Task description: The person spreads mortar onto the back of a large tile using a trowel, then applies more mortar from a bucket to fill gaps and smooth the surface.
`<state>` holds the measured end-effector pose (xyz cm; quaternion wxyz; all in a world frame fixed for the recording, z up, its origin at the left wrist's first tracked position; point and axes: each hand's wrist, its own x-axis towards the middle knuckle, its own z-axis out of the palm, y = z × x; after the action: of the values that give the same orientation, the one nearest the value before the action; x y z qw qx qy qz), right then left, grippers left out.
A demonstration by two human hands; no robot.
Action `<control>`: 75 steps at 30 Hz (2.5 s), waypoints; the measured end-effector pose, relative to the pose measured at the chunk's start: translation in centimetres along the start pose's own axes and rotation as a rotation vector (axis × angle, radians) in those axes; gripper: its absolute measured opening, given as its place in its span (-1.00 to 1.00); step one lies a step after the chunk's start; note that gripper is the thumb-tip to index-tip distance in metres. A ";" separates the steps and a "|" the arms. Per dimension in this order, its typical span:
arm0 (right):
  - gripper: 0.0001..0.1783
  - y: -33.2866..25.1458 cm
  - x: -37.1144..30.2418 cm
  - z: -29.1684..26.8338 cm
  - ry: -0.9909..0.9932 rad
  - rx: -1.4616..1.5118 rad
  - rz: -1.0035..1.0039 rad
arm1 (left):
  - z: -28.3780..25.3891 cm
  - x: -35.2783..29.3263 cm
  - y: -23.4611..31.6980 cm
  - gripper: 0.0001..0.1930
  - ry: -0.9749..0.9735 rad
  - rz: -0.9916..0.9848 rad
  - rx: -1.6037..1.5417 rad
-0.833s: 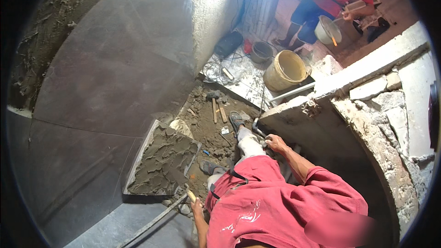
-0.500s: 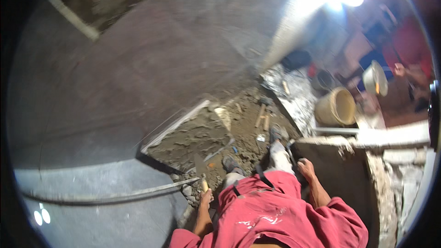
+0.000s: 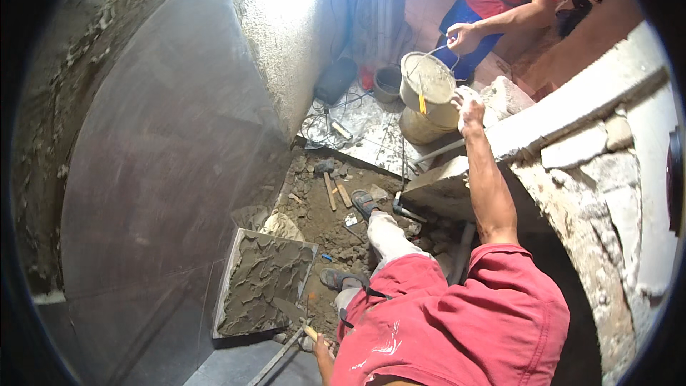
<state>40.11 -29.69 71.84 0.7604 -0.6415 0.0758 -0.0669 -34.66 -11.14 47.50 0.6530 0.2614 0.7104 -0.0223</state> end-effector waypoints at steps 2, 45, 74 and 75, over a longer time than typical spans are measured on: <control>-0.76 4.5 6.6 -0.7 -0.172 -0.082 0.054 | 1.4 0.2 0.4 -0.74 -0.016 -0.020 0.037; -0.71 44.3 -19.1 11.9 -1.159 -0.488 0.834 | 8.4 -2.9 -6.9 -0.70 0.160 -0.239 -0.180; -0.56 61.0 -28.9 5.9 -1.778 -1.127 0.383 | 12.9 6.7 -2.0 -0.16 0.104 -0.106 0.116; -0.56 61.1 -29.0 6.0 -1.767 -1.158 0.454 | 13.7 7.0 -1.5 -0.16 0.112 -0.158 0.107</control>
<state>13.17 -7.88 13.43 0.1221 -0.6959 -0.3621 0.6080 -22.76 -15.15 38.44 0.5934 0.2399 0.7621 -0.0971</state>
